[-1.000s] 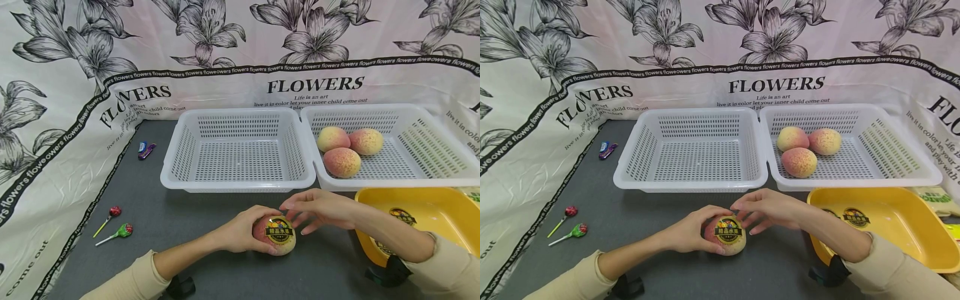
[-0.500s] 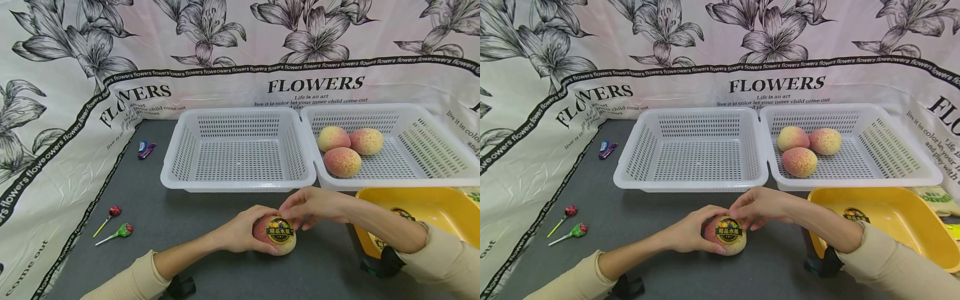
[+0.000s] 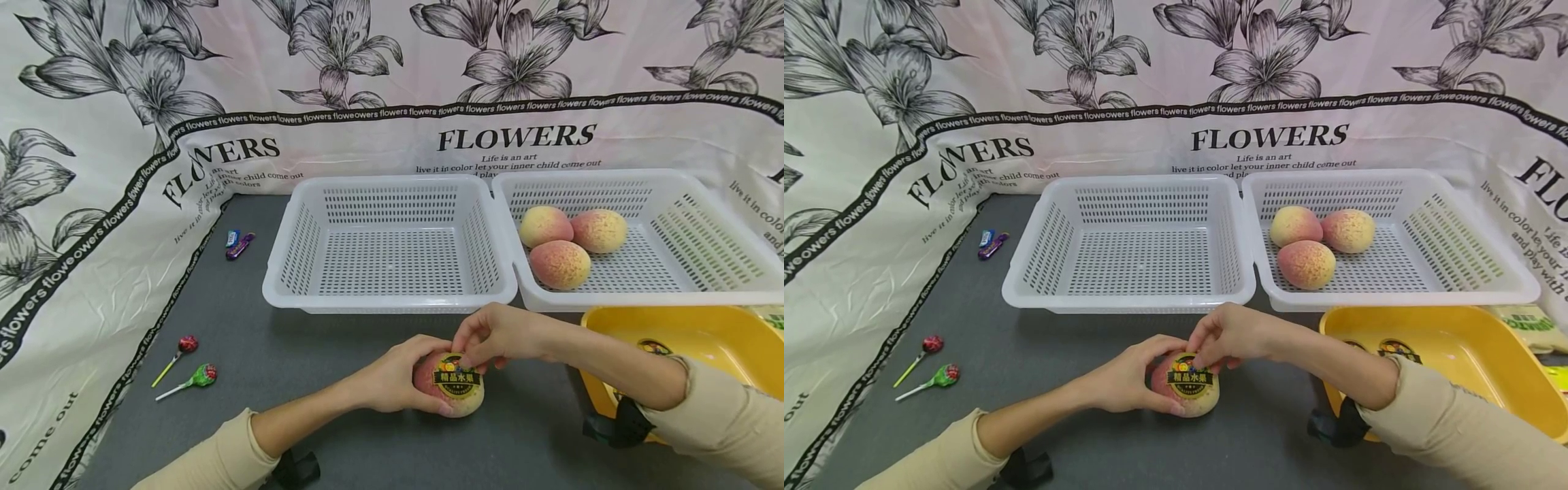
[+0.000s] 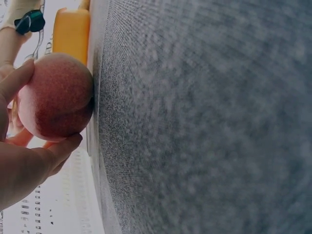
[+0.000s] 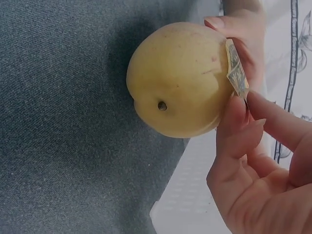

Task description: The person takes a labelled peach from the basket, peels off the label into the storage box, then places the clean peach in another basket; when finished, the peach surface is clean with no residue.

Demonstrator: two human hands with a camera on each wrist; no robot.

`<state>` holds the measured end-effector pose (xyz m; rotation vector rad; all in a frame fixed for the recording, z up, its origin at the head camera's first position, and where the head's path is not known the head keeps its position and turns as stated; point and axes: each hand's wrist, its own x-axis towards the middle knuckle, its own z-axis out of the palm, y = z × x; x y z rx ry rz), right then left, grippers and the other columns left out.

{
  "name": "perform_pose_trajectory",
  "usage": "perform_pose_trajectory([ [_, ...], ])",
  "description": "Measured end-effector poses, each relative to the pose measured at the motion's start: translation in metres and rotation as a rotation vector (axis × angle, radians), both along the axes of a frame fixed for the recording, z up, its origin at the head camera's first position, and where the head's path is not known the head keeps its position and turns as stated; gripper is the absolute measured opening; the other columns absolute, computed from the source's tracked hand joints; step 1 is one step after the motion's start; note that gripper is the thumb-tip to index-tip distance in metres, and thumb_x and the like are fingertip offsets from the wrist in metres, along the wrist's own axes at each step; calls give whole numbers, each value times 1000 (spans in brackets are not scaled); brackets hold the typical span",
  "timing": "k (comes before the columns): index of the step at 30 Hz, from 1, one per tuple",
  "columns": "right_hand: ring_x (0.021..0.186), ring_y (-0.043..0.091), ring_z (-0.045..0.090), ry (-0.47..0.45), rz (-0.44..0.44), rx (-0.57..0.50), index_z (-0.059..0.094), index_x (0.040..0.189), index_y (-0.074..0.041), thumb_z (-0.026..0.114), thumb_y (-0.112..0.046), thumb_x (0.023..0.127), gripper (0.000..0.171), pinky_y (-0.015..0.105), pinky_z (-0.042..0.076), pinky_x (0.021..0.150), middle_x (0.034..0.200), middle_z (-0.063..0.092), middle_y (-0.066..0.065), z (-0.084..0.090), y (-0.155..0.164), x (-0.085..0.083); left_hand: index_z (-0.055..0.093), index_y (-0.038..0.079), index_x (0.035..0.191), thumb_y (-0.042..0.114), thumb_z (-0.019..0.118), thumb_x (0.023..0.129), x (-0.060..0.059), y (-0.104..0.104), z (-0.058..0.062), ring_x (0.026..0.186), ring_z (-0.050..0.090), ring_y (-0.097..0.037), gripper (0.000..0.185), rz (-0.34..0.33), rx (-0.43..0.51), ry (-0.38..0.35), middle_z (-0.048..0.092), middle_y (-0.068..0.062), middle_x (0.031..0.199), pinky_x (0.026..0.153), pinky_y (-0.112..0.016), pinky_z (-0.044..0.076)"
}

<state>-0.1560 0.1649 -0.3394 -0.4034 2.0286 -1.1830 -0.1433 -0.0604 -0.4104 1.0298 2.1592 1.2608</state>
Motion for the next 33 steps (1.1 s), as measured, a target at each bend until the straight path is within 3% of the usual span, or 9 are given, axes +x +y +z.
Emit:
perform_pose_trajectory([
  [22,70,29,61,43,-16,9,71,93,-3,72,-12,85,12,25,42,56,74,68,9,4,3,4,49,14,135,22,85,74,0,2,0,110,46,-10,71,0,10,16,49,0,126,88,-23,43],
  [33,70,21,64,-29,-47,24,70,96,-1,74,-16,84,19,33,53,65,81,69,11,26,27,-2,51,14,133,23,85,73,1,2,0,113,47,-10,70,5,23,69,51,0,126,93,-27,40],
])
